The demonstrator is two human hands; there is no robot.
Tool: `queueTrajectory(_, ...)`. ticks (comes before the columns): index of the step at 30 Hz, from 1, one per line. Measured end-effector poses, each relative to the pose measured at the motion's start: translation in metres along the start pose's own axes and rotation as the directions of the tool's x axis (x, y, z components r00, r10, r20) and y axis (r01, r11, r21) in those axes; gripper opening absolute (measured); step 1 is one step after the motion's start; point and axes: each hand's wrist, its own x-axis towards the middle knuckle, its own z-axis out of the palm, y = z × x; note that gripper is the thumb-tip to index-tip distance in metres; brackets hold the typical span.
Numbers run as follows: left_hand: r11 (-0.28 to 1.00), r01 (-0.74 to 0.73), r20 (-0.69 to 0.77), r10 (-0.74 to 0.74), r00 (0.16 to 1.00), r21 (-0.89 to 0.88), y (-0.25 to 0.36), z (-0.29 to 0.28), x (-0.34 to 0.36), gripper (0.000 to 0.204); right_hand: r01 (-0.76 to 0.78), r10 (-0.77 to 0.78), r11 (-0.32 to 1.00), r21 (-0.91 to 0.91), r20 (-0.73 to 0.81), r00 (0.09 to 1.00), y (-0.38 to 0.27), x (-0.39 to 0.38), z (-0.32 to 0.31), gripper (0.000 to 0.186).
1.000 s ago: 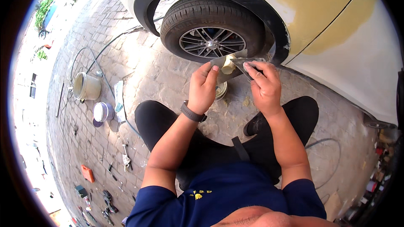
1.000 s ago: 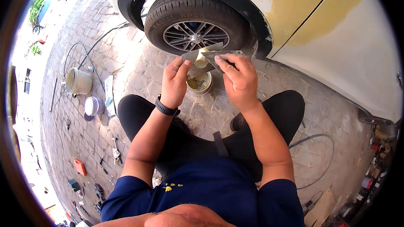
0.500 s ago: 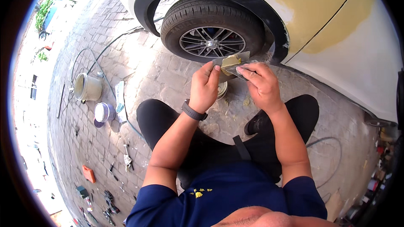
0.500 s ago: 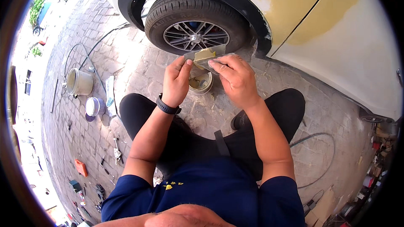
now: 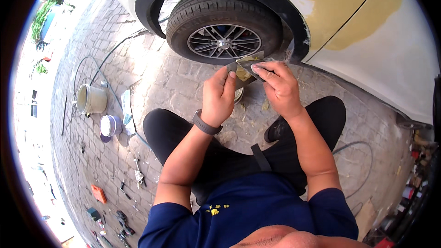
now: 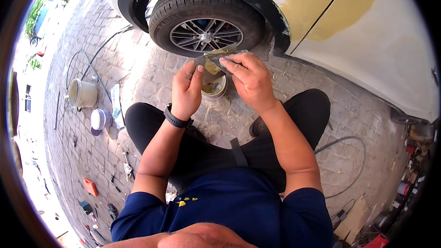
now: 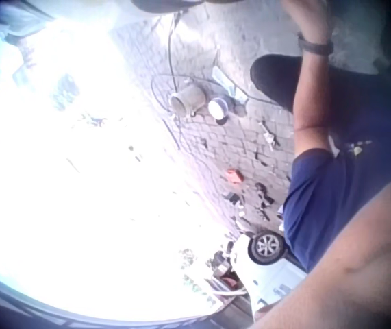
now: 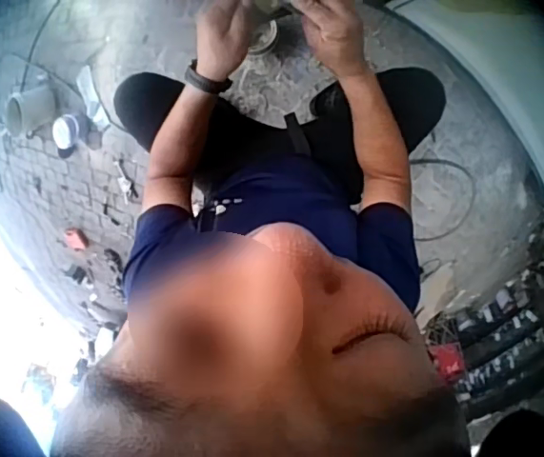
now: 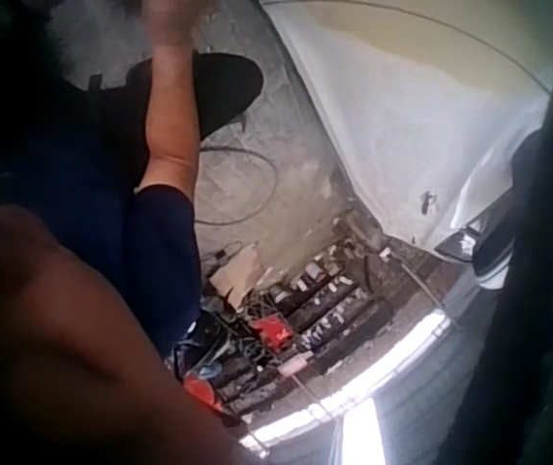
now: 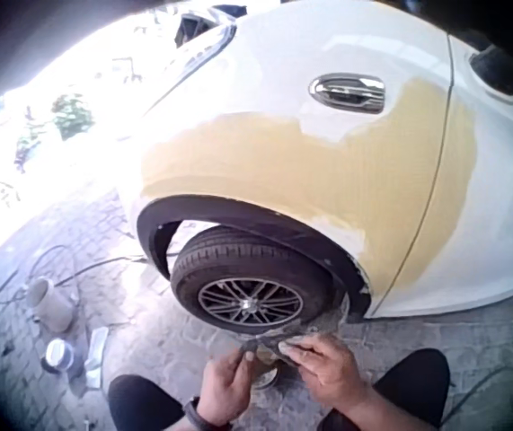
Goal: The person mixes a yellow body filler paste with a hardener on a metal mixing board using two putty knives. They then apply the mixed filler to a damaged area on the front fender of a white car, smoothing it over the surface.
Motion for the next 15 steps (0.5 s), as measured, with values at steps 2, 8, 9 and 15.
queueTrajectory(2,1.0,-0.002,-0.007,0.002,1.0,-0.02,-0.001,0.001,0.0,0.018,0.0,-0.001,1.0,-0.022,-0.037,0.999,0.001,0.003,-0.006,0.05)
queueTrajectory(8,0.999,0.002,0.008,-0.002,1.0,0.052,0.001,0.002,0.001,0.019,0.058,-0.059,0.998,-0.03,-0.019,0.998,0.001,0.006,-0.008,0.044)
queueTrajectory(9,0.998,0.004,0.019,-0.005,1.0,0.065,-0.001,0.0,0.004,0.02,0.109,-0.109,0.991,-0.078,-0.004,0.994,0.002,0.008,-0.014,0.042)
queueTrajectory(15,0.994,0.058,0.141,-0.044,0.989,-0.092,-0.008,-0.004,0.007,0.023,-0.125,0.116,0.88,0.457,0.049,0.992,-0.003,0.002,-0.038,0.033)
